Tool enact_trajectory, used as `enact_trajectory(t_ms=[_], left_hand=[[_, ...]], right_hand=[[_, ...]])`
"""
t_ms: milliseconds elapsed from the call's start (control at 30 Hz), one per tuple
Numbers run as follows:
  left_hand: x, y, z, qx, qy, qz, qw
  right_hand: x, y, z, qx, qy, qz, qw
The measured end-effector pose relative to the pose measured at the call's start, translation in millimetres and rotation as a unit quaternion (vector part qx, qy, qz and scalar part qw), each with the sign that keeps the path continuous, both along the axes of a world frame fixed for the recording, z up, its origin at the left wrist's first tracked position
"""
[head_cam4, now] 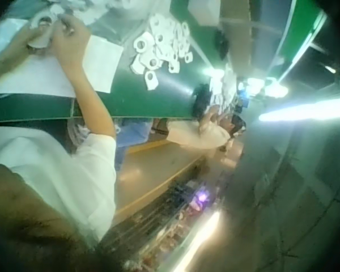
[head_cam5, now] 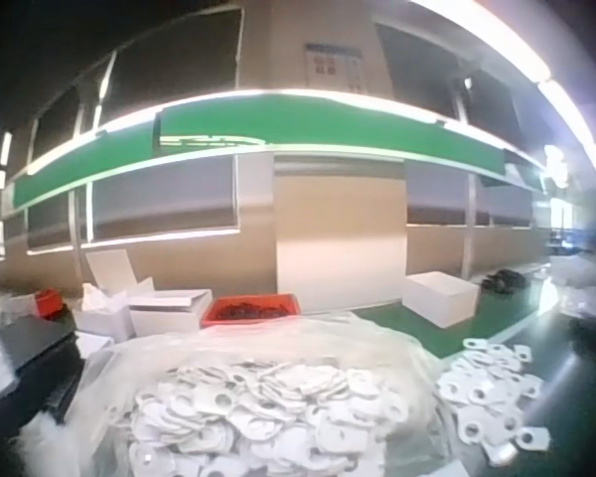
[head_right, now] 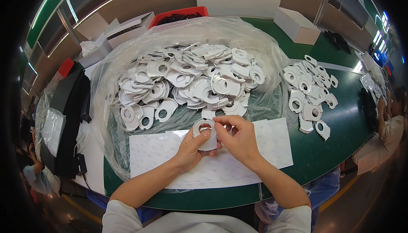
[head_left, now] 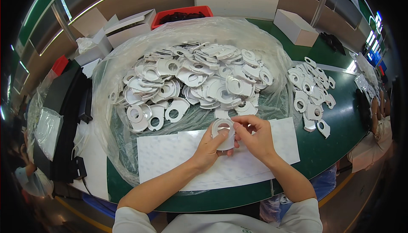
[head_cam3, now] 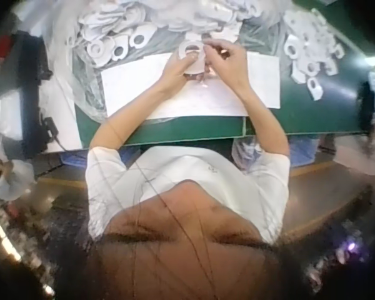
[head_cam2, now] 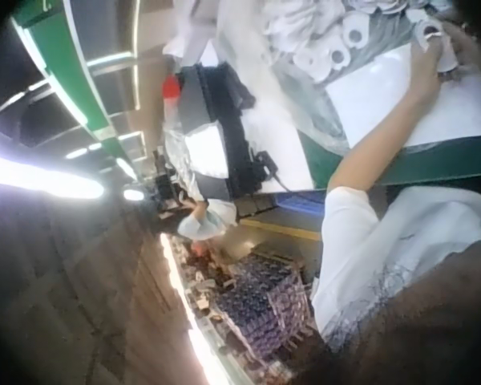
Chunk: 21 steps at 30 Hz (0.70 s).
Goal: The person repeatedly picks up plastic pieces from a pile, peels circular adhesive stickers from a sheet, attaches the stickers to the plastic pieces, and places the assembled pieces onto the table.
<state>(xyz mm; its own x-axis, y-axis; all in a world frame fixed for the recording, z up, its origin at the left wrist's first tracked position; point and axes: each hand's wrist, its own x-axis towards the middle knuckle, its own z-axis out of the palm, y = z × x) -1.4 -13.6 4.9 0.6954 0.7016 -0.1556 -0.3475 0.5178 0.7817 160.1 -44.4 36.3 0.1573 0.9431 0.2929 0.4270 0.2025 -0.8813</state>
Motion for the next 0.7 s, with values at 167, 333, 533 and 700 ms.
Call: enact_trajectory(t_ms=[167, 333, 533, 700], left_hand=[[2, -2, 0, 0.032, 0.043, -0.024, 0.998], [2, -2, 0, 0.076, 0.057, -0.056, 0.994], [4, -2, 9, 0.085, 0.052, -0.085, 0.991], [4, 1, 13, 0.033, 0.052, -0.07, 0.996]], right_hand=[[2, 2, -2, -0.09, 0.17, 0.037, 0.981], [5, 2, -1, -0.107, 0.086, 0.003, 0.99], [-3, -4, 4, -0.026, -0.21, -0.074, 0.974], [2, -6, 11, 0.005, -0.282, -0.038, 0.959]])
